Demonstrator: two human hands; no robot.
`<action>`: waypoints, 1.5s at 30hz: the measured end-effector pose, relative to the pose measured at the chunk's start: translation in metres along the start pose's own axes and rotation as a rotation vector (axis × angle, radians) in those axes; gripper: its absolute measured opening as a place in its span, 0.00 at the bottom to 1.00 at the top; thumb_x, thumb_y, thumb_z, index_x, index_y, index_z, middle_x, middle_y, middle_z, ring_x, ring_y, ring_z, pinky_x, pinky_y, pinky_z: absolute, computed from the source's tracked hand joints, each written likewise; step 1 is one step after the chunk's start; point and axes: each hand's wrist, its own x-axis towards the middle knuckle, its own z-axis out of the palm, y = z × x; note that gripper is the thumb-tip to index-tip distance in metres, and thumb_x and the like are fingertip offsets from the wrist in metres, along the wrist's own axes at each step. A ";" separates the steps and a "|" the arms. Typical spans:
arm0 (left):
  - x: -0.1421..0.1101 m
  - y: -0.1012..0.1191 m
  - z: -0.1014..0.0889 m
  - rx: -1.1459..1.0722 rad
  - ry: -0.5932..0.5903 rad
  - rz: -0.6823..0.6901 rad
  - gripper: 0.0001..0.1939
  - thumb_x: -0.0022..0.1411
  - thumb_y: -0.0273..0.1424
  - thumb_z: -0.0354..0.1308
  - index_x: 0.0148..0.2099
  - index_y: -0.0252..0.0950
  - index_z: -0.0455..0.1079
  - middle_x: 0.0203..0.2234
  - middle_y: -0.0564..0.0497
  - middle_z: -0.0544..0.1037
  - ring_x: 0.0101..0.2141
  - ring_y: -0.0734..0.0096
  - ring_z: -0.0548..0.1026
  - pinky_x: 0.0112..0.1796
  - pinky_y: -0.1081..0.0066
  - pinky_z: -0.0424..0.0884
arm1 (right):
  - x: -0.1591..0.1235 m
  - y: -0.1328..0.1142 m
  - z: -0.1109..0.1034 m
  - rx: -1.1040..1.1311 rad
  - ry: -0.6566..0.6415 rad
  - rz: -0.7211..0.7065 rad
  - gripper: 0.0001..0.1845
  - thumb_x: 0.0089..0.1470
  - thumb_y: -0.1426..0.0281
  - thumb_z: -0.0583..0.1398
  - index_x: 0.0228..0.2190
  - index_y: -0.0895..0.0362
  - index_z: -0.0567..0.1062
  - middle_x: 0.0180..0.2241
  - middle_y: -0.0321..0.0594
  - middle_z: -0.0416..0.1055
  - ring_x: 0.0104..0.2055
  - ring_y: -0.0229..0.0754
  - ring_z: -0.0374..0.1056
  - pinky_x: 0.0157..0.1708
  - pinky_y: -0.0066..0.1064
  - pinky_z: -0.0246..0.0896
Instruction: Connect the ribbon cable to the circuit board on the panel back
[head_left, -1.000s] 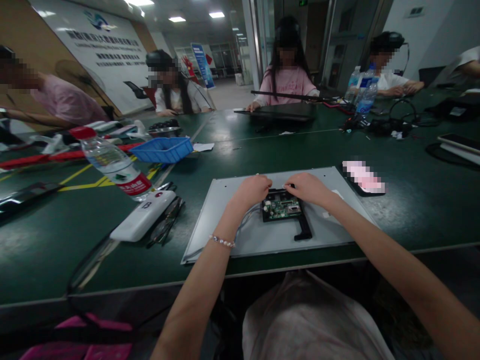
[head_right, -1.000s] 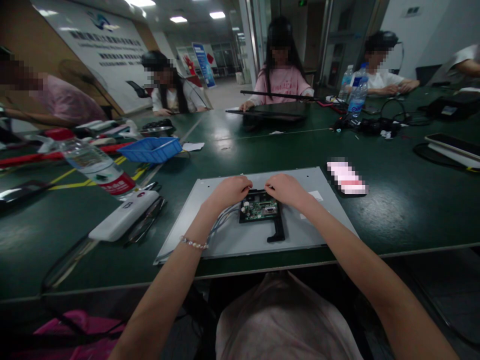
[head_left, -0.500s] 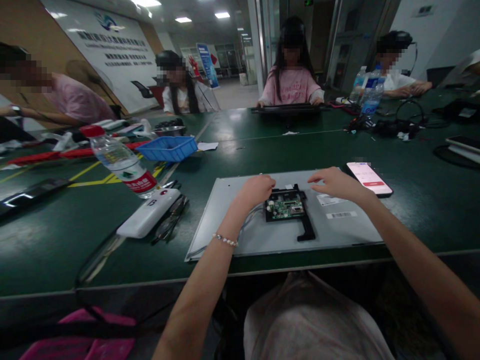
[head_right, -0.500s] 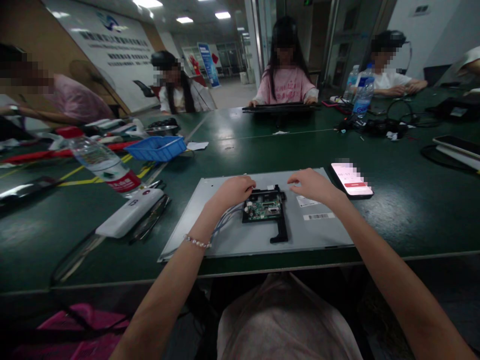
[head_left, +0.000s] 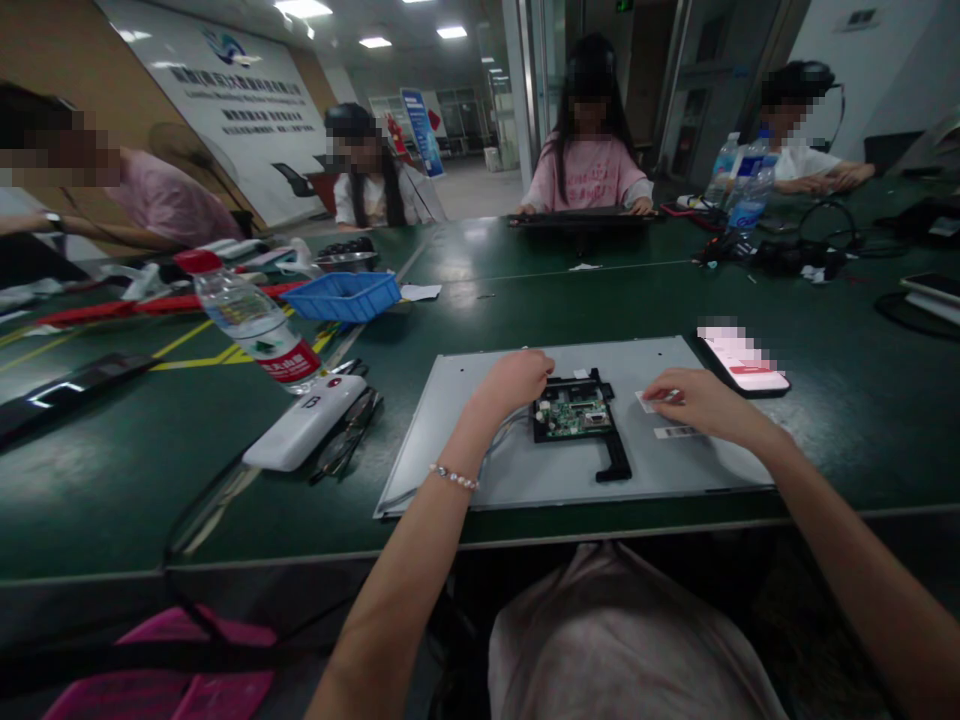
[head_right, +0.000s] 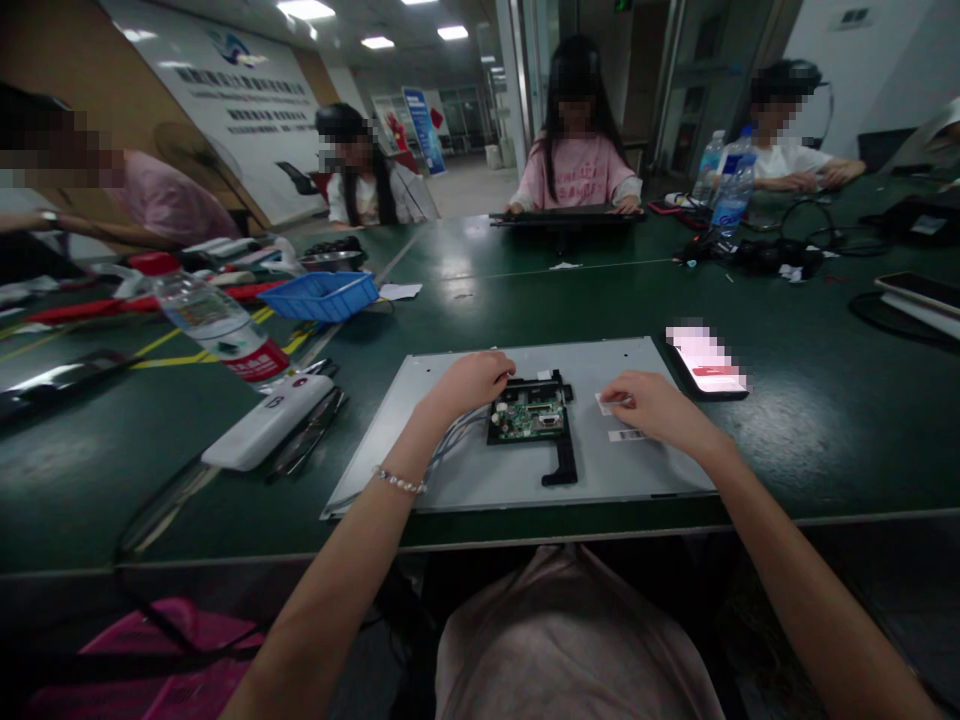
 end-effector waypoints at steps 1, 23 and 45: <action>0.000 0.000 0.000 0.000 0.000 0.000 0.13 0.60 0.23 0.48 0.40 0.34 0.74 0.36 0.44 0.78 0.38 0.65 0.75 0.38 0.69 0.69 | 0.000 0.001 0.002 0.031 0.016 0.006 0.11 0.52 0.72 0.58 0.37 0.54 0.78 0.39 0.41 0.75 0.39 0.42 0.72 0.40 0.34 0.68; 0.001 0.003 -0.002 0.002 -0.029 -0.046 0.15 0.60 0.23 0.47 0.43 0.34 0.73 0.39 0.45 0.77 0.40 0.66 0.75 0.41 0.70 0.69 | 0.000 -0.010 0.016 0.496 0.024 0.132 0.12 0.50 0.63 0.61 0.34 0.56 0.79 0.36 0.42 0.78 0.38 0.44 0.73 0.41 0.37 0.66; 0.001 0.005 -0.003 0.009 -0.027 -0.033 0.14 0.60 0.23 0.48 0.43 0.34 0.73 0.38 0.44 0.78 0.39 0.65 0.75 0.40 0.70 0.69 | 0.001 -0.031 0.032 0.249 0.109 -0.087 0.09 0.53 0.69 0.60 0.37 0.54 0.79 0.36 0.39 0.77 0.36 0.42 0.71 0.35 0.33 0.65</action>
